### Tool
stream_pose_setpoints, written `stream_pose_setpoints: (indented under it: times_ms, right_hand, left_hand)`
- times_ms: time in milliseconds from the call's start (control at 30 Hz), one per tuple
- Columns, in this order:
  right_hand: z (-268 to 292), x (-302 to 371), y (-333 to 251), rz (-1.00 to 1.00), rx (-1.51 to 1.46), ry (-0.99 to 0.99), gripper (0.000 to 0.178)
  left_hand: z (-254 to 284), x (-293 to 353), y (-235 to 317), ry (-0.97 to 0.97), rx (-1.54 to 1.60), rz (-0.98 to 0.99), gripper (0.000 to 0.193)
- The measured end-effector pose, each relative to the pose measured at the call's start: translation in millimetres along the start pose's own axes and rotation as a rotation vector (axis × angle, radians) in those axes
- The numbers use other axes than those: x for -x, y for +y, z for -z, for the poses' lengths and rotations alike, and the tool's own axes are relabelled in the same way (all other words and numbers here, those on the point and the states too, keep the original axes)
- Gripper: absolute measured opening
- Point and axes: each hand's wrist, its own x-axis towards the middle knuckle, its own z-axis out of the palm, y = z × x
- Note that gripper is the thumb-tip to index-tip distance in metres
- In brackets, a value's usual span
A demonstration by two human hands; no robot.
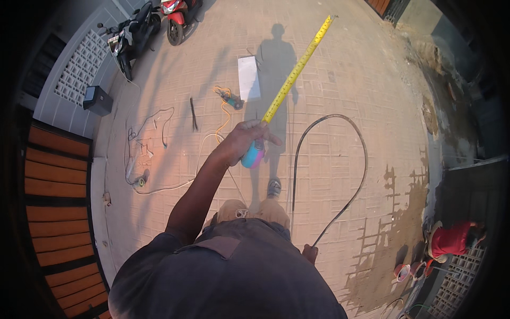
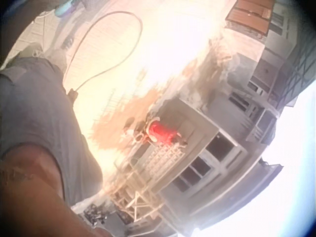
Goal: The person measures a long metal rod using a tape measure and marks it on a white board. They then use an angle grinder to cut the rod into smaller segments, repeating the process of measuring, marking, and cutting multiple times.
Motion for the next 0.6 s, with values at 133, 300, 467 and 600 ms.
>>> stream_pose_setpoints:
  times_ms: [133,300,467,600]
  right_hand:
    - [-2.6,-59.9,-130.5,0.016,-0.123,-0.134,0.024]
    - [-10.2,-106.7,-301.4,0.088,-0.202,-0.381,0.028]
    - [-12.5,-70.3,-422.7,0.428,-0.480,-0.377,0.028]
    - [-50.0,-92.5,-488.8,0.474,-0.459,-0.315,0.029]
  left_hand:
    - [139.9,-1.2,-69.1,0.500,-0.132,0.147,0.029]
    - [281.1,41.6,-197.7,0.857,-0.202,0.387,0.028]
    - [369.4,52.7,-254.0,0.995,-0.266,0.567,0.033]
    - [432.5,7.5,-285.9,0.978,-0.423,0.680,0.041]
